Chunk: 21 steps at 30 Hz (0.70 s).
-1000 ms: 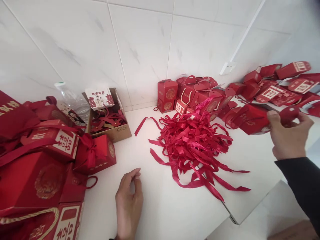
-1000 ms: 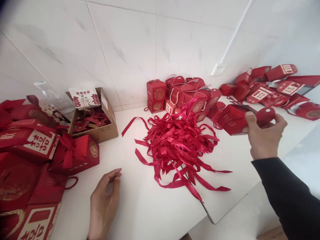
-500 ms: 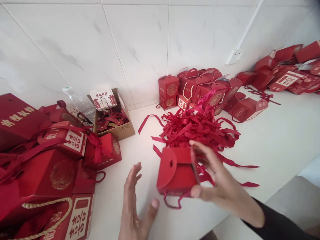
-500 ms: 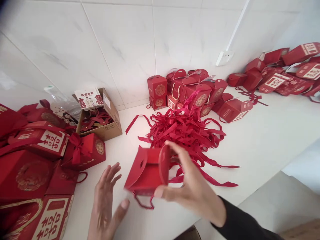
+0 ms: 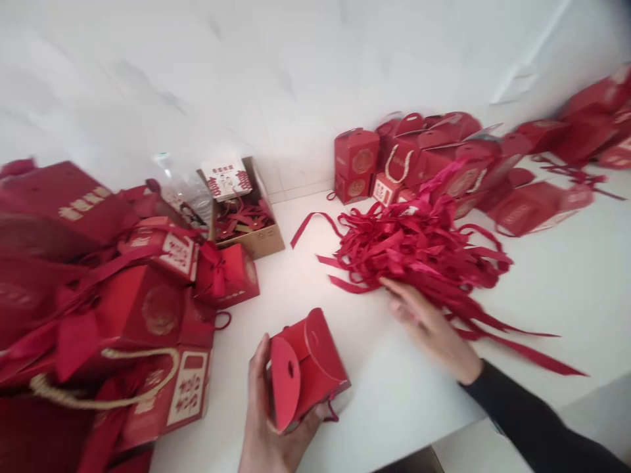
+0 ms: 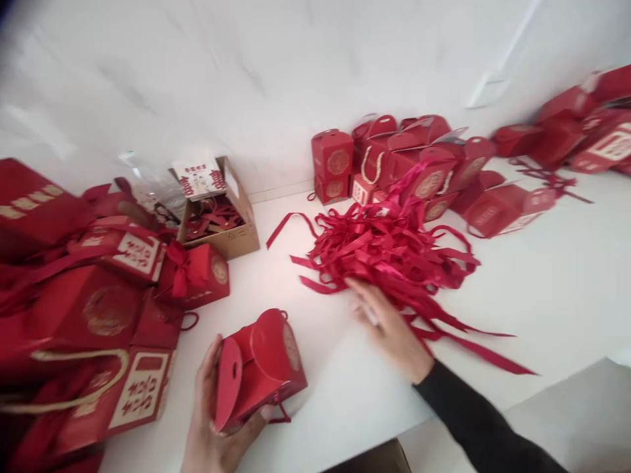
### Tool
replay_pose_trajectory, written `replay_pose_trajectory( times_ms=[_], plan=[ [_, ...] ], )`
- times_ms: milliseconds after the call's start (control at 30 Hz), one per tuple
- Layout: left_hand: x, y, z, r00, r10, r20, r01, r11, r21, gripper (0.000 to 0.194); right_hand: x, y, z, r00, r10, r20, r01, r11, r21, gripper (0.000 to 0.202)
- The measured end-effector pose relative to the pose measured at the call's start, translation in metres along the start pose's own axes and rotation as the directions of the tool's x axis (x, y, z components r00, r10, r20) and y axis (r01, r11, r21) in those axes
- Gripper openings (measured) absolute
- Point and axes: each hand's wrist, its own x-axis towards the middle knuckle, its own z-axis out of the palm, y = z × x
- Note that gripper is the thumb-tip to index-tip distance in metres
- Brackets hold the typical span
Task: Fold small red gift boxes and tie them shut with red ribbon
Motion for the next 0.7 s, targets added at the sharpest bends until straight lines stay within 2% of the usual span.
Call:
replay_pose_trajectory(
  times_ms=[67, 167, 300, 367, 467, 567, 700],
  plan=[
    [-0.002, 0.000, -0.002, 0.997, 0.033, 0.075, -0.035, 0.999, 0.030, 0.099, 0.005, 0.005, -0.013, 0.995, 0.001, -0.100, -0.009, 0.997, -0.074, 0.064],
    [-0.005, 0.002, -0.006, 0.982, 0.116, 0.148, -0.125, 0.991, 0.054, 0.104, 0.002, 0.002, -0.021, 0.982, -0.071, -0.177, 0.039, 0.983, -0.178, 0.047],
    [-0.012, 0.016, -0.005, 0.985, 0.156, 0.079, -0.159, 0.987, 0.024, 0.088, -0.005, -0.010, -0.006, 0.966, -0.230, -0.122, 0.183, 0.932, -0.313, 0.027],
    [-0.013, 0.029, -0.004, 0.985, 0.168, 0.030, -0.169, 0.985, 0.031, 0.076, 0.000, -0.014, 0.007, 0.956, -0.284, -0.070, 0.241, 0.900, -0.363, 0.026],
    [-0.010, 0.050, -0.002, 0.980, 0.198, -0.015, -0.195, 0.976, 0.101, 0.056, 0.016, -0.013, 0.026, 0.947, -0.317, -0.059, 0.262, 0.863, -0.432, 0.026],
    [-0.005, 0.061, -0.001, 0.962, 0.271, 0.005, -0.267, 0.943, 0.197, 0.046, 0.023, -0.015, 0.037, 0.942, -0.328, -0.077, 0.258, 0.850, -0.460, 0.022],
    [0.001, 0.058, -0.002, 0.944, 0.316, 0.092, -0.328, 0.883, 0.336, 0.035, 0.006, -0.034, 0.030, 0.937, -0.338, -0.083, 0.281, 0.876, -0.393, 0.019]
  ],
)
